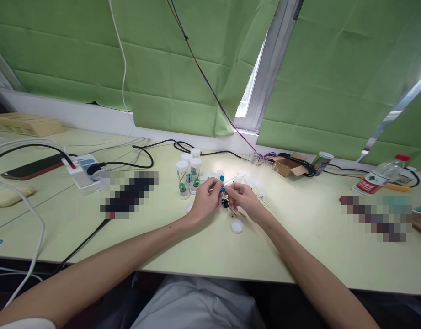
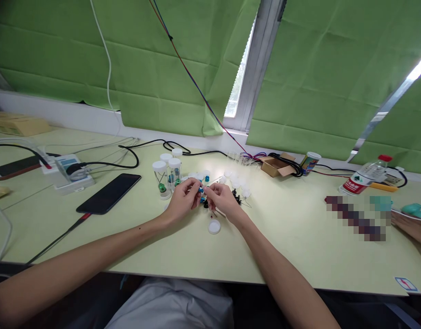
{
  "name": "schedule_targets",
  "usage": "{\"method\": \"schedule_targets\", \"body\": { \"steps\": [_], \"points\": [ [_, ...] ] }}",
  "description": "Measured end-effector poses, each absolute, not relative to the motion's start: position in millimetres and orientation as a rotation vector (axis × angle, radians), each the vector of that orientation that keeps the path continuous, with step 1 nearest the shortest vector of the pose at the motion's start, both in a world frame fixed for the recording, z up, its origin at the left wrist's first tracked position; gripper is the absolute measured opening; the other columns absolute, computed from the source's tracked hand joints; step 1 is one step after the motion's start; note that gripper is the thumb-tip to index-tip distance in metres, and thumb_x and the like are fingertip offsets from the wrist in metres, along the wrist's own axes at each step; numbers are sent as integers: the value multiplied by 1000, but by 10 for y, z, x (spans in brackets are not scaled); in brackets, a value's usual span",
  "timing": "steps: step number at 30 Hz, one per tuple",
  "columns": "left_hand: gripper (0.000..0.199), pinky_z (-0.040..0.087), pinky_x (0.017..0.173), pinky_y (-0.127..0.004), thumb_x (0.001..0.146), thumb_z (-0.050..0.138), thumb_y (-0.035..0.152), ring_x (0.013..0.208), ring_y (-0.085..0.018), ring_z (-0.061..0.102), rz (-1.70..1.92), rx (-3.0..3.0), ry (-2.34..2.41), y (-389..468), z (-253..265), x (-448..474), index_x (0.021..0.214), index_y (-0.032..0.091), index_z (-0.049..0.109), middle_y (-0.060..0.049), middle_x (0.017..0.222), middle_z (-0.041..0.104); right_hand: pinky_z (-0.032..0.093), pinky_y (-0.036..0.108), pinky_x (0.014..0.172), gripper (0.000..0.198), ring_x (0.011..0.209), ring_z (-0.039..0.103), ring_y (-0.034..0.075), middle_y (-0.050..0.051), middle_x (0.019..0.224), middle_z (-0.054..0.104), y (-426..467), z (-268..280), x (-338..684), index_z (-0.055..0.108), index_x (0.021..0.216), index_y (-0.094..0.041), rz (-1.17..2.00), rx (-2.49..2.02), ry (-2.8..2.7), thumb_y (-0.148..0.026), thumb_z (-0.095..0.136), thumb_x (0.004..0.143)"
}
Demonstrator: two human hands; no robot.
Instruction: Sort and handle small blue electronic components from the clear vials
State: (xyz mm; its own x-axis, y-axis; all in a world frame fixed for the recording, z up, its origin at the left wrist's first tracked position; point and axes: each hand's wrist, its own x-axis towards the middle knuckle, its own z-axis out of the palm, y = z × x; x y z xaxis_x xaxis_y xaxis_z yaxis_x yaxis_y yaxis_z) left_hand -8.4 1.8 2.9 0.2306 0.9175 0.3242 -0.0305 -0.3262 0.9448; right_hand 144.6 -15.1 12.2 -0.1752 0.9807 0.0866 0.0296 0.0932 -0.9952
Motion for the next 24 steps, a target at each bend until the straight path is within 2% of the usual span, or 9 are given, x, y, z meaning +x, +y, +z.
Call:
{"method": "schedule_targets", "body": {
  "steps": [4,8,11,14,17,24],
  "points": [
    [26,36,47,-23,94,50,42,43,-9,45,1242,1560,842,7,43,-80,80,20,53,6,53,48,34,23,36,53,35,45,9,-6,42,44,-144,125,1438,55,62,-17,1270,-1136,-1396,-66,62,80],
    [27,36,46,-23,93,52,42,43,-9,45,1233,1569,838,-9,62,-73,78,20,51,5,53,48,33,23,36,61,32,43,9,-4,38,44,-132,107,1433,55,58,-16,1305,-1195,-1388,-71,53,83],
    [26,36,46,-23,93,52,42,44,-9,45,1237,1561,838,-15,74,-72,79,20,52,5,55,50,34,22,35,57,35,46,10,-3,45,51,-136,101,1432,57,67,-17,1299,-1189,-1389,-72,53,83],
    [25,37,46,-23,93,51,42,44,-9,46,1256,1546,857,-9,76,-75,81,20,53,5,55,50,35,22,37,47,39,49,9,-4,56,57,-159,121,1432,57,82,-19,1261,-1143,-1369,-65,65,78],
    [25,37,46,-23,93,50,42,44,-10,46,1268,1533,872,1,67,-76,83,20,54,5,55,50,38,22,40,45,42,50,9,-6,60,57,-180,144,1435,56,86,-20,1230,-1081,-1359,-57,76,71],
    [27,38,46,-24,93,51,44,43,-10,47,1249,1543,854,-7,61,-70,80,20,52,5,54,50,35,22,37,48,39,47,8,-5,53,52,-146,115,1446,54,69,-18,1242,-1112,-1392,-64,68,76]
  ]
}}
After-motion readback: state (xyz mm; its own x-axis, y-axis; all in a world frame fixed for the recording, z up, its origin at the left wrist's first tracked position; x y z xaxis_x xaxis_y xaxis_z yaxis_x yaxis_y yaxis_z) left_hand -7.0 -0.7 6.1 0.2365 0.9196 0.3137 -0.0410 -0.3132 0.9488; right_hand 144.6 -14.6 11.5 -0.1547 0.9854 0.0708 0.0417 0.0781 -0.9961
